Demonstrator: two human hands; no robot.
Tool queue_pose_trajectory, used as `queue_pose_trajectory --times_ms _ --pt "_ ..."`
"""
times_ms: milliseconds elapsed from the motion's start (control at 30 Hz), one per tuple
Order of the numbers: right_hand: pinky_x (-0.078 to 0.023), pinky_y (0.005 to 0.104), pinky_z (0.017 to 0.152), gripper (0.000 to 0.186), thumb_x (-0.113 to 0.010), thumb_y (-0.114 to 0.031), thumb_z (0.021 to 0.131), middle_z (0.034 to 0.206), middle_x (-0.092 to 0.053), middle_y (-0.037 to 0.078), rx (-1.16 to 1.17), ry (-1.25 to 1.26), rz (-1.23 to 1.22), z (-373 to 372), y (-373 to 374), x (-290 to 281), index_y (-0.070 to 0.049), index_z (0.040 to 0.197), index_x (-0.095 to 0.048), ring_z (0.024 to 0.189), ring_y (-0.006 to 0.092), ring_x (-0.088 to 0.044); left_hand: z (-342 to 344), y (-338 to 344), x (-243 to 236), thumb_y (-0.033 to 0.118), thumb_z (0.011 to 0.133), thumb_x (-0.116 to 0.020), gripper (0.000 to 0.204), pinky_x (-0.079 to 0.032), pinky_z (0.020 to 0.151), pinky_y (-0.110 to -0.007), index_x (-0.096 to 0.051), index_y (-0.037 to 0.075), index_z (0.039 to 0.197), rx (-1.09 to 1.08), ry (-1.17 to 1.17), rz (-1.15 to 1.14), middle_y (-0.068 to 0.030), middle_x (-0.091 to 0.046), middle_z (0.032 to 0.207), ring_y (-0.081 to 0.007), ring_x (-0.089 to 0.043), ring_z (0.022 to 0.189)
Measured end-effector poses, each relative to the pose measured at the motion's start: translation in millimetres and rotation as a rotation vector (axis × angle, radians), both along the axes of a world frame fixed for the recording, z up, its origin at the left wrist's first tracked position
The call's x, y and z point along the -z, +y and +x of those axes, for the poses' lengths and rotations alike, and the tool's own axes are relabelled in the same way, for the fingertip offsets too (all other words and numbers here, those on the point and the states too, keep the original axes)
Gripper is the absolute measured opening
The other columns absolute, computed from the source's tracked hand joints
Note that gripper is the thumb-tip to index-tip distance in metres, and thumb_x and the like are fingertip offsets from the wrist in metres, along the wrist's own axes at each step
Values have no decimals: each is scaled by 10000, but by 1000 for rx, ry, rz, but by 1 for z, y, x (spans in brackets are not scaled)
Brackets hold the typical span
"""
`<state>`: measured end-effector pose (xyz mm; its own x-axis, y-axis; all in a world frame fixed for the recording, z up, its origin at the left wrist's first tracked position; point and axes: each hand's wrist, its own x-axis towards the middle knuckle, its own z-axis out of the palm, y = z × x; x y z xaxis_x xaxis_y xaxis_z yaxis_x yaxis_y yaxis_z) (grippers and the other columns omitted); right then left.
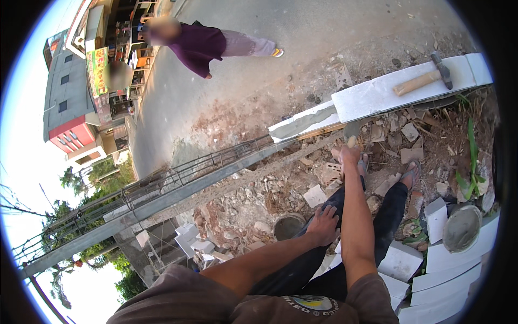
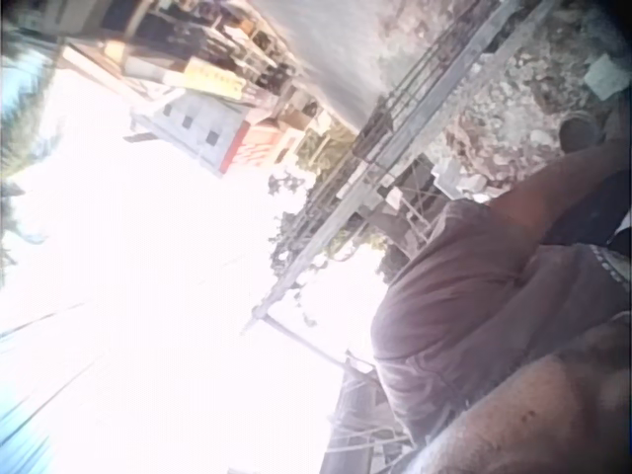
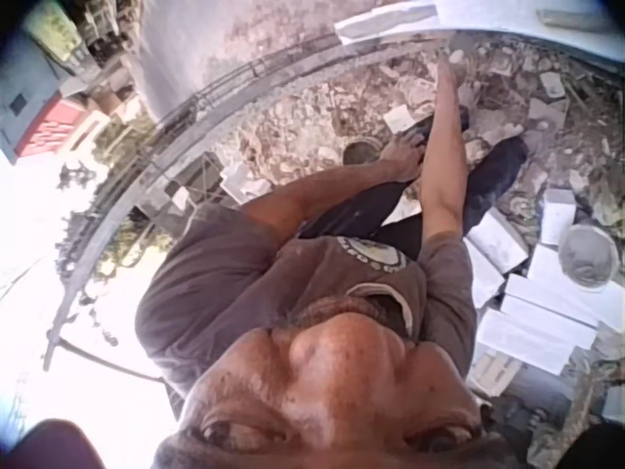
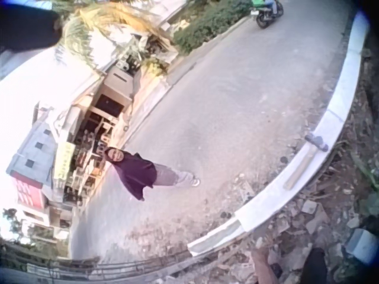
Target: The person measures and cuts white styrofoam siding pieces using a tape measure and a hand saw. They apply adhesive from a bucket to the back of the cut pieces and install them onto a curved exterior wall, tapping them into place with a hammer.
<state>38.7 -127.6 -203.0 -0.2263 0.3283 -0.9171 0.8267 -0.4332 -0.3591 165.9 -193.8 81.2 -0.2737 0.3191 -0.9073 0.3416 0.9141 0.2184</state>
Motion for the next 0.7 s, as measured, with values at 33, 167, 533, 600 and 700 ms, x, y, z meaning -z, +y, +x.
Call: queue_pose_trajectory --times_ms 33,167,533,600,700 --pt "-579 399 721 428 -687 -146 840 1051 -720 228 12 10 -23 1 2 3 60 1210 -626 889 324 -740 -1 0 1 411 966 -591 559 -213 1236 -563 -593 7 1352 14 -9 -4 -213 -391 1575 -350 -273 1524" --pt "-405 341 447 278 -654 -145 908 794 -586 113 172 37 -230 -12 5 -35 -23 1119 -521 562 207 -561 -1 -3 -1 402 964 -595 559 -214 1236 -565 -584 5 1358 7 -27 -42 -213 -390 1577 -348 -283 1520" --pt "-282 326 371 163 -633 -53 938 642 -489 50 374 40 -232 -32 7 -45 0 916 -481 416 146 -428 6 1 5 442 940 -602 568 -247 1216 -544 -617 32 1334 -4 13 14 -169 -470 1479 -300 -370 1443" --pt "-284 316 378 134 -611 -14 929 663 -494 45 386 8 -258 -41 5 -55 5 965 -483 438 125 -437 6 4 6 454 947 -582 585 -243 1217 -536 -596 50 1371 -2 13 6 -169 -466 1486 -298 -365 1447" --pt "-493 338 428 371 -655 -77 894 1041 -666 204 310 8 -326 -35 11 -49 67 1220 -552 669 228 -680 7 5 2 462 952 -567 616 -242 1215 -527 -545 79 1434 44 -11 -25 -165 -453 1503 -297 -355 1457"
